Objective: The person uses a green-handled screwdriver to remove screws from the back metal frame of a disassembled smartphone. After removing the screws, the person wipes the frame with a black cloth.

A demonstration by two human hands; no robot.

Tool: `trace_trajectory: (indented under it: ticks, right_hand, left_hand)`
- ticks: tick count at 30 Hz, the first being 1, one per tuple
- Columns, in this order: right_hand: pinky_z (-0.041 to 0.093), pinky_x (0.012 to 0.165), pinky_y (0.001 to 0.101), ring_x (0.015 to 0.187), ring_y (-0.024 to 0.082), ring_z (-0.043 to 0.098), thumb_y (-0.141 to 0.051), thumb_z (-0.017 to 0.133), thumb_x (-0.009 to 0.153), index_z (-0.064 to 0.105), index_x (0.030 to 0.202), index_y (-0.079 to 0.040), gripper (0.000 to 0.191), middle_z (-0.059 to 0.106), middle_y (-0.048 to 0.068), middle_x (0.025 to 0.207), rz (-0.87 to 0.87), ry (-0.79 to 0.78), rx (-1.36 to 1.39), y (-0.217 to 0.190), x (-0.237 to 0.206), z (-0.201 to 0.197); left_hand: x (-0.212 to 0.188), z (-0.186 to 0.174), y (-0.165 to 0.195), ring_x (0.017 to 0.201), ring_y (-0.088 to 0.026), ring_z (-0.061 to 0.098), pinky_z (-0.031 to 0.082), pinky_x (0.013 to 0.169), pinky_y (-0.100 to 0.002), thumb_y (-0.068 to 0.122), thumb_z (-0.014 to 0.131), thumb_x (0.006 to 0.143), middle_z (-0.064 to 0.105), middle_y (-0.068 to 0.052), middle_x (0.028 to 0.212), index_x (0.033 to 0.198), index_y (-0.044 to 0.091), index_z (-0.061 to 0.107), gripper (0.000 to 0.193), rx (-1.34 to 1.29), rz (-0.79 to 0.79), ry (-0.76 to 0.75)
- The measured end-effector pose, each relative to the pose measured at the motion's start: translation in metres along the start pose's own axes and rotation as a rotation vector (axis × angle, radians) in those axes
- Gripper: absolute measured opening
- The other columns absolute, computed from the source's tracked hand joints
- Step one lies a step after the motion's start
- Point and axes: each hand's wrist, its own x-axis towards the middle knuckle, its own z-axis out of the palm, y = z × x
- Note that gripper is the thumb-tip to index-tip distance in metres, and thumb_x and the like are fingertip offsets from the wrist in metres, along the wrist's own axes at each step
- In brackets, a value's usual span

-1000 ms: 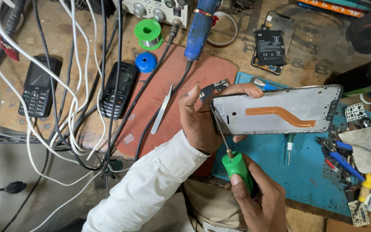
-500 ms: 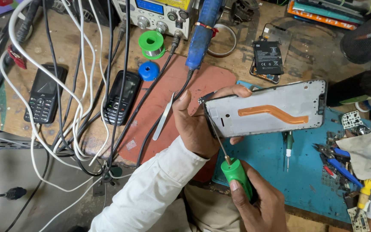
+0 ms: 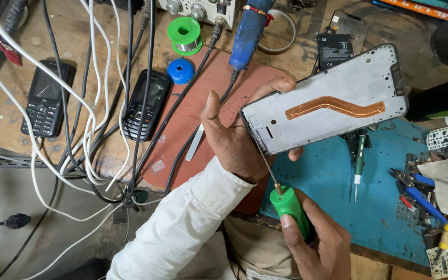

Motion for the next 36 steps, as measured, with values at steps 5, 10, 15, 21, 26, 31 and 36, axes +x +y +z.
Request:
trace_trajectory:
  ticks: [5,10,15,21,26,31,36]
  right_hand:
    - [0.049,0.058,0.0278,0.065,0.012,0.065,-0.033,0.064,0.089,0.070,0.126,-0.003,0.048,0.069,0.008,0.079,-0.024,-0.004,-0.022,0.006,0.000,0.002]
    - [0.049,0.057,0.0291,0.064,0.013,0.063,-0.036,0.064,0.094,0.071,0.137,-0.005,0.053,0.069,0.010,0.078,0.080,-0.050,-0.028,0.005,-0.001,0.002]
    - [0.052,0.056,0.0293,0.062,0.012,0.070,-0.037,0.061,0.088,0.069,0.131,-0.006,0.054,0.071,0.010,0.076,0.047,-0.053,-0.005,-0.004,0.004,-0.003]
    - [0.050,0.057,0.0291,0.061,0.012,0.065,-0.035,0.063,0.087,0.069,0.127,-0.004,0.051,0.069,0.010,0.074,0.054,-0.022,-0.015,-0.004,0.000,-0.003]
    - [0.047,0.054,0.0285,0.059,0.011,0.061,-0.035,0.063,0.087,0.070,0.127,-0.004,0.051,0.068,0.009,0.072,0.048,-0.007,0.017,-0.001,-0.002,-0.001]
    - [0.048,0.056,0.0273,0.061,0.010,0.063,-0.041,0.061,0.089,0.071,0.126,-0.002,0.055,0.068,0.008,0.073,0.014,0.015,0.028,0.003,-0.002,-0.001]
    - [0.046,0.055,0.0277,0.060,0.011,0.061,-0.044,0.062,0.088,0.071,0.127,-0.002,0.058,0.071,0.008,0.067,0.043,0.007,0.041,0.012,-0.004,0.001]
  left_hand:
    - [-0.003,-0.005,-0.001,0.086,-0.030,0.069,0.053,0.061,-0.036,0.088,0.018,0.097,0.070,-0.019,0.112,0.135,0.000,0.057,0.103,0.002,-0.004,0.015]
    - [-0.004,-0.003,-0.001,0.078,-0.029,0.068,0.052,0.060,-0.036,0.087,0.018,0.100,0.072,-0.019,0.107,0.130,0.000,0.057,0.100,0.007,0.012,-0.019]
    - [-0.001,0.008,0.002,0.076,-0.031,0.069,0.053,0.058,-0.039,0.086,0.020,0.097,0.072,-0.019,0.106,0.129,-0.001,0.060,0.101,0.017,-0.010,0.026]
    - [-0.005,0.010,0.001,0.075,-0.032,0.068,0.053,0.059,-0.039,0.087,0.021,0.099,0.071,-0.022,0.105,0.127,-0.002,0.061,0.101,0.084,0.009,0.030]
    - [-0.007,0.006,0.000,0.079,-0.032,0.068,0.054,0.063,-0.038,0.089,0.019,0.095,0.071,-0.023,0.109,0.130,-0.001,0.061,0.105,0.058,-0.026,0.014]
    - [-0.005,0.003,0.001,0.083,-0.038,0.070,0.058,0.071,-0.043,0.090,0.019,0.096,0.070,-0.024,0.116,0.134,0.000,0.061,0.106,-0.001,-0.015,-0.039]
    - [-0.004,0.002,0.000,0.117,-0.043,0.064,0.060,0.083,-0.057,0.089,0.019,0.096,0.061,-0.021,0.137,0.131,0.004,0.059,0.101,-0.143,-0.021,-0.030]
